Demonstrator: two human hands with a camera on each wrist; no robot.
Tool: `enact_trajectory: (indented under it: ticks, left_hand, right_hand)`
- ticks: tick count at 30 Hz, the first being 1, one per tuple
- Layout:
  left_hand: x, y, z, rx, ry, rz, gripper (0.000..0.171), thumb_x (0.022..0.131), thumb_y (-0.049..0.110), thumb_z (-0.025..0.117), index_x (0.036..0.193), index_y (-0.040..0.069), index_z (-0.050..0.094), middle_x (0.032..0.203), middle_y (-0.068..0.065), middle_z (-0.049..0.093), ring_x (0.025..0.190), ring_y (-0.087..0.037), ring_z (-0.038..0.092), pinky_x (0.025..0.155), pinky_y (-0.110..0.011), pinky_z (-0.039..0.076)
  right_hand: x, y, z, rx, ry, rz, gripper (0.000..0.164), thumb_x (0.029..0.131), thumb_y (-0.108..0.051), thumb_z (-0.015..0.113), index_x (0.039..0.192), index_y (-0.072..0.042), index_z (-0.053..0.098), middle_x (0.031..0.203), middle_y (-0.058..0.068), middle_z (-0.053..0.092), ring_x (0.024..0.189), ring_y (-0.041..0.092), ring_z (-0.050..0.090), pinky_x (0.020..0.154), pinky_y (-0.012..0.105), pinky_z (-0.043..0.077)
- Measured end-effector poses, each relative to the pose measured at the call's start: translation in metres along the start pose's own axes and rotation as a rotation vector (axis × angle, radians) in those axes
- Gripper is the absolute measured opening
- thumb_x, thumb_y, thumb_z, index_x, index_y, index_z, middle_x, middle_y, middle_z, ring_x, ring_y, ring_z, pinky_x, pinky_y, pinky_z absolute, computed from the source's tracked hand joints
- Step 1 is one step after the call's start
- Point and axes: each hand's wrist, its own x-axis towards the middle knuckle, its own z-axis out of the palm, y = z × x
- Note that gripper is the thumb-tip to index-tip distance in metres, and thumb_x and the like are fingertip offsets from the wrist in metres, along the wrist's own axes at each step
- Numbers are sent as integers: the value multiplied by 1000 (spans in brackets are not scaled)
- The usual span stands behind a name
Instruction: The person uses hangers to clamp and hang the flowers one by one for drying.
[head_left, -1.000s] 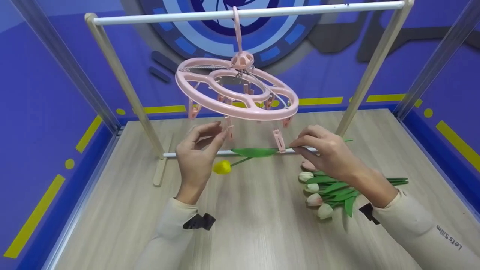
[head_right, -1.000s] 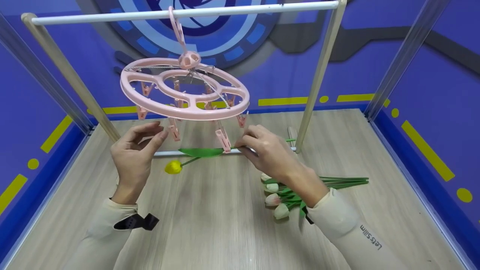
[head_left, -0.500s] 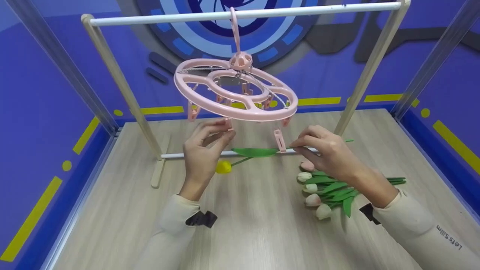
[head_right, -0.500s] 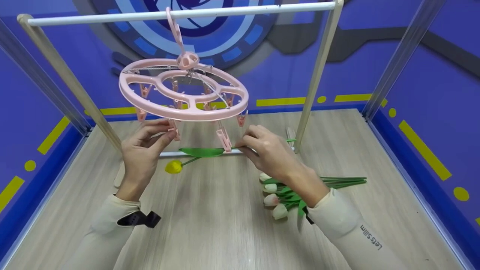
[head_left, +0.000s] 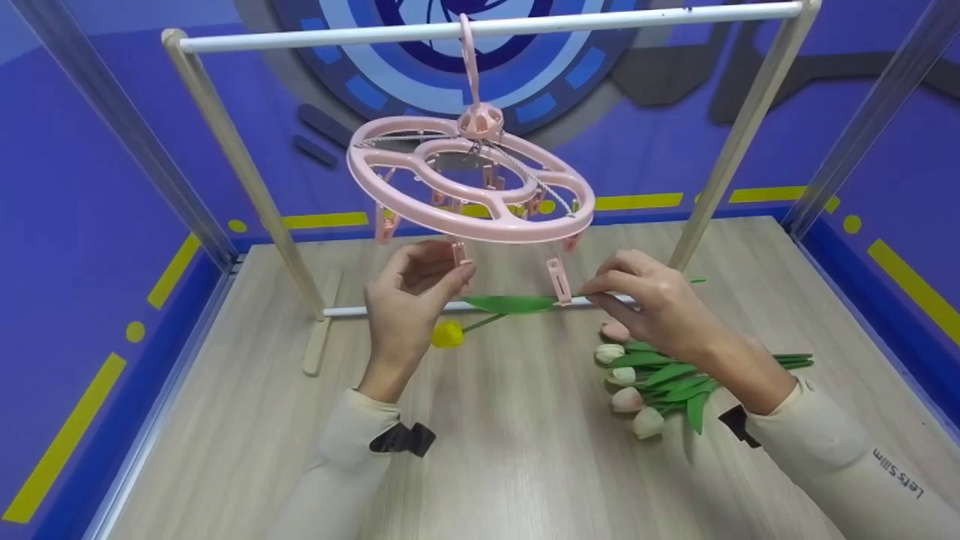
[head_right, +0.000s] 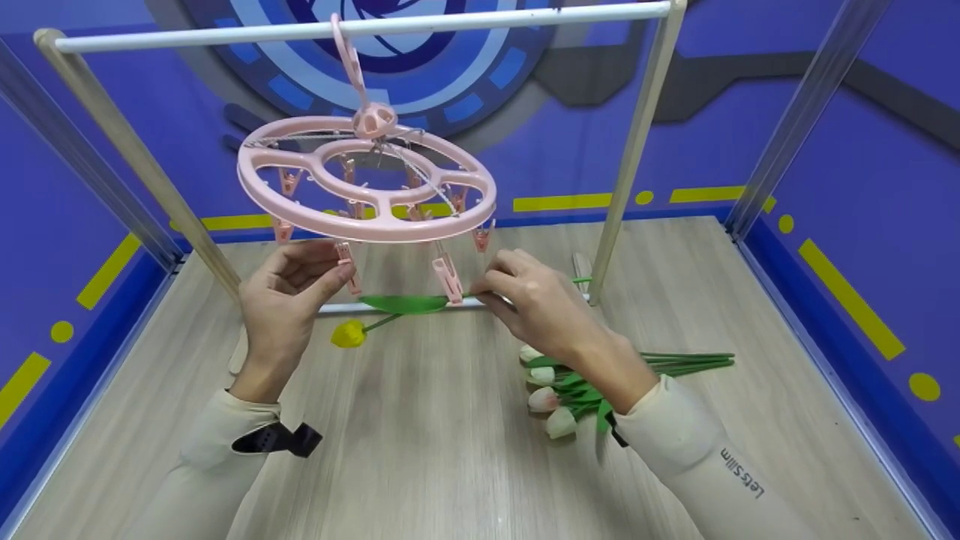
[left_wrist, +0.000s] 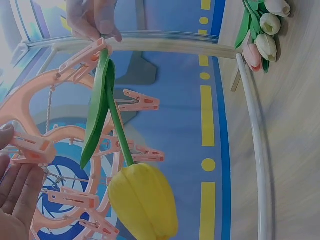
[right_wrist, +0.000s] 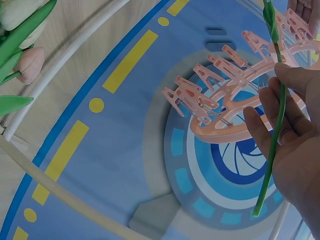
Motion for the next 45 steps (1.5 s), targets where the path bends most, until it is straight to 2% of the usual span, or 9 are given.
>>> enact_trajectory:
  ticks: [4,11,13,18,24,31,34,40,45]
  left_hand:
    - [0,0,1,-5,-9,-19,36,90,4,86,123,-2,72,116,-9,76,103,-23,74,96,-37,61]
    - [1,-1,2,-17,-36,26,35,88,0,86,121,-5,74,113,-12,74,103,-24,76,92,-37,62]
    - [1,-1,3,-21,-41,21,35,88,0,86,120,-5,74,114,-12,74,104,-24,76,93,-37,62]
    - [-1,1,2,-2,-43,3,34,89,1,86,120,-5,74,118,-11,76,105,-24,75,94,-37,62]
    - [-4,1,2,-4,-58,-36,35,89,4,87,121,-3,75,117,-9,77,106,-23,76,93,-36,62]
    - [-7,0,2,16,-85,-38,34,90,6,86,121,-2,75,116,-8,77,105,-21,76,93,-36,62]
    - [-7,0,2,16,-96,-42,34,91,8,86,121,-1,75,117,-7,77,106,-21,76,93,-36,62]
    - [-6,0,4,-48,-108,-72,32,89,5,87,119,-2,76,114,-8,78,103,-23,76,90,-38,63]
    - [-7,-2,6,-59,-117,-75,33,87,4,88,118,-2,76,112,-8,78,102,-22,77,90,-37,63]
  right_hand:
    - [-1,1,-1,-4,-2,-3,33,79,16,86,103,-6,79,96,4,68,88,20,62,82,11,48]
    - [1,2,-5,-35,20,-69,33,79,16,85,103,-3,77,98,6,69,89,21,63,79,19,52]
    - [2,1,-6,-40,19,-70,34,78,17,85,105,-3,77,99,6,69,89,21,63,80,18,52]
    - [3,1,-8,-38,9,-59,35,78,17,85,107,-2,77,101,7,70,91,22,64,85,15,50]
    - [3,2,-9,-46,26,-68,35,78,17,85,106,-1,76,101,8,71,90,23,65,85,17,51]
    - [1,4,-10,-54,27,-39,35,78,17,85,106,-2,76,102,8,70,92,23,64,88,14,49]
    - [1,4,-10,-48,52,-34,35,78,17,85,106,-2,76,102,8,71,92,23,65,90,13,50]
    - [2,1,-11,25,115,-47,30,81,15,81,105,-2,77,100,9,72,91,25,67,90,13,51]
    - [-1,1,-13,30,93,-25,30,81,14,81,105,-4,78,101,8,72,92,23,67,91,10,50]
